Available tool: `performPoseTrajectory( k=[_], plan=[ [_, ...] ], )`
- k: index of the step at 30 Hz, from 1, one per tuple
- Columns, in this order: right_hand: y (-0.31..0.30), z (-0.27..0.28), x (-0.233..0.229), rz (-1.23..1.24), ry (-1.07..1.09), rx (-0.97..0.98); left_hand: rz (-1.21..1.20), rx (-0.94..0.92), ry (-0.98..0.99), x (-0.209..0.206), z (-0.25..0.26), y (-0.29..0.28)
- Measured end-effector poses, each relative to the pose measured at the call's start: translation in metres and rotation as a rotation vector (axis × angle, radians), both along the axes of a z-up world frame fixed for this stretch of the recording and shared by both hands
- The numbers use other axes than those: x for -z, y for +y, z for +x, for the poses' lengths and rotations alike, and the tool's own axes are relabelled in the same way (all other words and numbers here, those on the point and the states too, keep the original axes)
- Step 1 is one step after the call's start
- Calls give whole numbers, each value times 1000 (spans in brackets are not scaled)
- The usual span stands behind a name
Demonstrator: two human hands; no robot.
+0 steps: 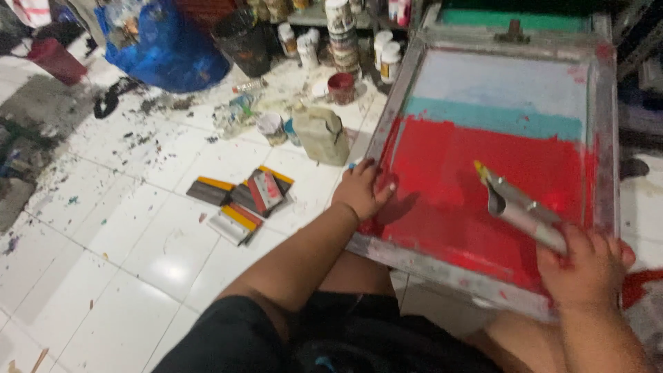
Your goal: The person spreads red ink across a screen printing frame using a squeegee. They repeatedly pull the squeegee across the screen to ensure even coverage of the ink.
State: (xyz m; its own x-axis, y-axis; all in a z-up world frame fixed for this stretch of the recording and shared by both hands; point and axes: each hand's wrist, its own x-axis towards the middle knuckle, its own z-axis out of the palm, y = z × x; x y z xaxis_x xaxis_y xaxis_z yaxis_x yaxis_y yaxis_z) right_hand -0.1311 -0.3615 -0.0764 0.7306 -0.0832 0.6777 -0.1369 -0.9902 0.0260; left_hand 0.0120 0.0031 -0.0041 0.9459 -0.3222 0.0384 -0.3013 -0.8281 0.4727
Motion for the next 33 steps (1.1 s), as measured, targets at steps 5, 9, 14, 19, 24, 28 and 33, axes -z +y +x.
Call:
performPoseTrajectory(
  k=[5, 9, 14, 19, 24, 28, 33],
  plan=[
    [3, -7, -7, 13, -18, -41, -61, -15, -37, 0, -5, 0],
    [3, -5, -8, -13, 16, -51, -165, 8, -269, 29, 10, 4],
    [3, -4, -3, 21, -4, -39, -237, -79, -69, 14, 3, 3],
    [5, -5, -11, 13, 42, -26, -122, 13, -190, 31, 2, 4],
    [5, -6, -10, 6, 22, -19, -103, 71, -383, 38, 4, 6],
    [4, 0, 0, -9, 27, -16, -152, -12, -261, 23, 4, 14],
    [19, 8, -30, -17, 84, 77, -14, 168, -306, -33, 7, 0]
  ],
)
